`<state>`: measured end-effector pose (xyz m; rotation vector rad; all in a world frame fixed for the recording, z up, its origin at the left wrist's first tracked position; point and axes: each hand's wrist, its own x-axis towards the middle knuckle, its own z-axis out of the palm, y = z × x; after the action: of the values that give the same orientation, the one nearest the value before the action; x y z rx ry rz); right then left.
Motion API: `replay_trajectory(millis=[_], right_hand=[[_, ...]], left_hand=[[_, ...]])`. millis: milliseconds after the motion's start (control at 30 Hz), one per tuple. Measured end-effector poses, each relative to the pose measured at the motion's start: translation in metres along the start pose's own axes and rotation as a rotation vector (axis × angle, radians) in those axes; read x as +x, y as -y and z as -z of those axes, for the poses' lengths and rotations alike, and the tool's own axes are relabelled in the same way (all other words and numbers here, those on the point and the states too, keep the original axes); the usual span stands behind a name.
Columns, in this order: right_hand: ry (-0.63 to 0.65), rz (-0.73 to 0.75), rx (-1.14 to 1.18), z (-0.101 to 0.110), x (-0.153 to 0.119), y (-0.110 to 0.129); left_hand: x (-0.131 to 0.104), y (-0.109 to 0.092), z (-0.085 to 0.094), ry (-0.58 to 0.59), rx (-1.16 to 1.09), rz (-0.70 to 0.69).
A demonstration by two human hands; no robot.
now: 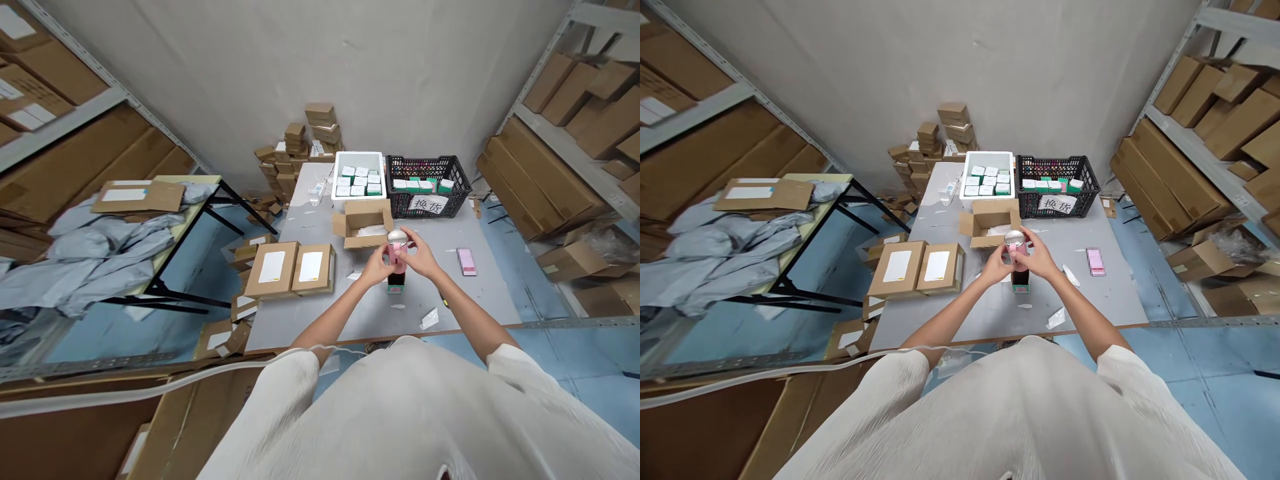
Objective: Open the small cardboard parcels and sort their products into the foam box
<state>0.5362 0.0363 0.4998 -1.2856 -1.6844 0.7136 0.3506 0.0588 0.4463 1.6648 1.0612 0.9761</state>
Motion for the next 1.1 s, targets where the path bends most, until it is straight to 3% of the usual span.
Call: replay_trajectory(millis=[200, 433, 733, 1100], right_hand=[[0.014, 0.021, -0.111, 0.009, 0.001, 0.005], [-0.130, -0.042, -0.172, 0.018, -0.003, 0.004], [-0.134, -0.097, -0.160, 0.017, -0.013, -0.015], [0.009, 0.002, -0.300, 0.014, -0.034, -0.015]], left_hand=[[-0.003, 0.014, -0.003, 0.105, 0.032, -0.034], [-0.005, 0.048, -0.003, 0.122, 0.037, -0.079], [-0.021, 0.080, -0.002, 0.220, 0.217, 0.077], [-0.020, 0.089, -0.009, 0.153, 0.215, 0.272]])
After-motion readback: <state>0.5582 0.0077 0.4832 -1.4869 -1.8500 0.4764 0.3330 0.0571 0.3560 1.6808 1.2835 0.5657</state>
